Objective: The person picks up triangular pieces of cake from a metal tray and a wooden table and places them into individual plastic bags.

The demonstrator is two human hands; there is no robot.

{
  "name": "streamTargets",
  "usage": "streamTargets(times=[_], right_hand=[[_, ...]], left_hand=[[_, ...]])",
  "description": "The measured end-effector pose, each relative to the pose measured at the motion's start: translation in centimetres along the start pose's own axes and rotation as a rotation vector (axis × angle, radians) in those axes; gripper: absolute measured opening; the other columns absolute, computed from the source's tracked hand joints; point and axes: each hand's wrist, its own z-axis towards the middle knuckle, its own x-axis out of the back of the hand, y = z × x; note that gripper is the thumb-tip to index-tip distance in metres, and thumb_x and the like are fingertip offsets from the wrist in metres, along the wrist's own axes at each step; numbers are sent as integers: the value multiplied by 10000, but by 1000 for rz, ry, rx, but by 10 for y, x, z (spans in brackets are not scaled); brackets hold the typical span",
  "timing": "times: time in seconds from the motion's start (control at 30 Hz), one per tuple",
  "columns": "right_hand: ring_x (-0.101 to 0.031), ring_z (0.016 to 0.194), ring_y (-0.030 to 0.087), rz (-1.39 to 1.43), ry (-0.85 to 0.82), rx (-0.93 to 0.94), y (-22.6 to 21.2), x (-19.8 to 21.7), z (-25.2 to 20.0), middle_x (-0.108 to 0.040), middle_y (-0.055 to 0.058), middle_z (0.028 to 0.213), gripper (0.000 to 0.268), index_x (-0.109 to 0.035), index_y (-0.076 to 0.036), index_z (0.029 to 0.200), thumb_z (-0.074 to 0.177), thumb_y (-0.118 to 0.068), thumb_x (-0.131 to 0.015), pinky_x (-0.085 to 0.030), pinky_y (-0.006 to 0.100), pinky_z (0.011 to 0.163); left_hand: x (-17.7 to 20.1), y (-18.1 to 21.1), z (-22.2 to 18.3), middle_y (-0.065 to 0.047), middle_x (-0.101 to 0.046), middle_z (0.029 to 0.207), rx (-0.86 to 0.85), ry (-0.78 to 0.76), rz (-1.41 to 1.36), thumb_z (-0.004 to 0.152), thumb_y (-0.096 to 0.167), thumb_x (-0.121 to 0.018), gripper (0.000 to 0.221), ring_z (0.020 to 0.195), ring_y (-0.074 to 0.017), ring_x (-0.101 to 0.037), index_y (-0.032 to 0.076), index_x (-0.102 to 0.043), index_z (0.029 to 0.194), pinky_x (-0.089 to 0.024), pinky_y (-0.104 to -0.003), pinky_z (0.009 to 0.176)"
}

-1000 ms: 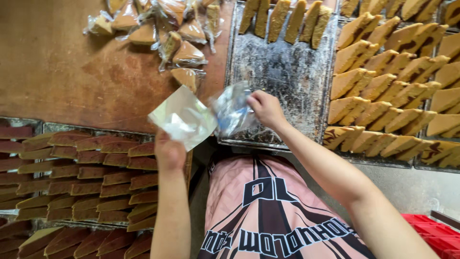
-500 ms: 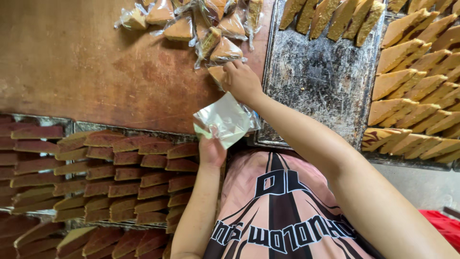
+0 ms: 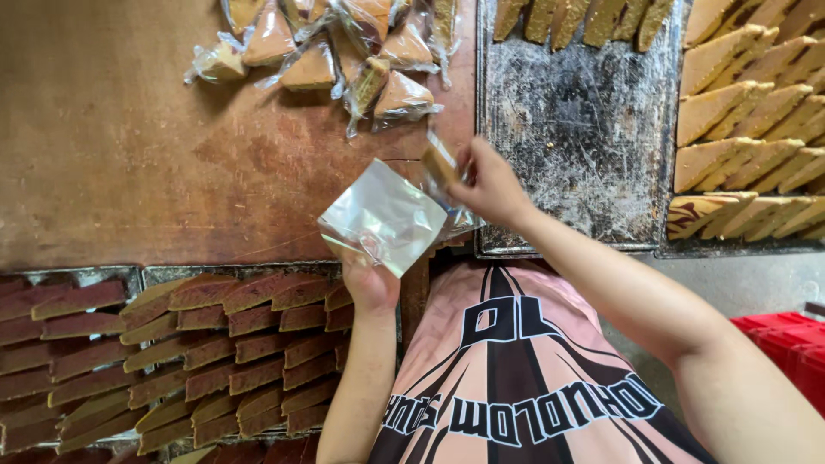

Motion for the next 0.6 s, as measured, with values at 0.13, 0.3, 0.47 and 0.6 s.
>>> streamTargets(times=[0.13, 0.3, 0.47, 0.6], right_hand=[[-668, 918, 194, -171, -12, 283, 24, -19, -27, -614, 137, 1259, 290, -596, -89, 1036, 820, -143, -782, -566, 348, 790], [-567, 1272, 264, 783, -311, -261, 36, 23, -39, -598, 149, 1380, 572, -614, -124, 1403, 975, -503, -632, -525, 465, 997], [-564, 1325, 255, 1583, -695, -128, 17, 75, -75, -574, 137, 1445, 837, -541, -82, 1468, 803, -543, -759, -494, 446, 1087], [-649, 1192, 245, 1506, -565, -198, 47, 94, -87, -642, 129, 1312, 594, -556, -16, 1412, 951, -295, -804, -524, 445, 1049]], left_hand=[[13, -7, 9, -16, -608, 1115, 14, -101, -27, 929, 124, -734, 592, 1074, -181, -613, 103, -446, 1446, -513, -401, 1011], [48, -42, 22, -56, -610, 1085, 94, -153, 36, 1007, 76, -757, 341, 1027, -192, -621, -14, -535, 1251, -500, -380, 977], [-22, -40, 32, -91, -664, 1103, 358, -438, 404, 954, 82, -766, 371, 952, -177, -616, -27, -692, 1301, -479, -329, 845], [-97, -35, 27, -29, -592, 1391, 144, -691, 584, 942, 125, -730, 410, 1288, -115, -567, 5, -631, 1321, -431, -272, 1109]])
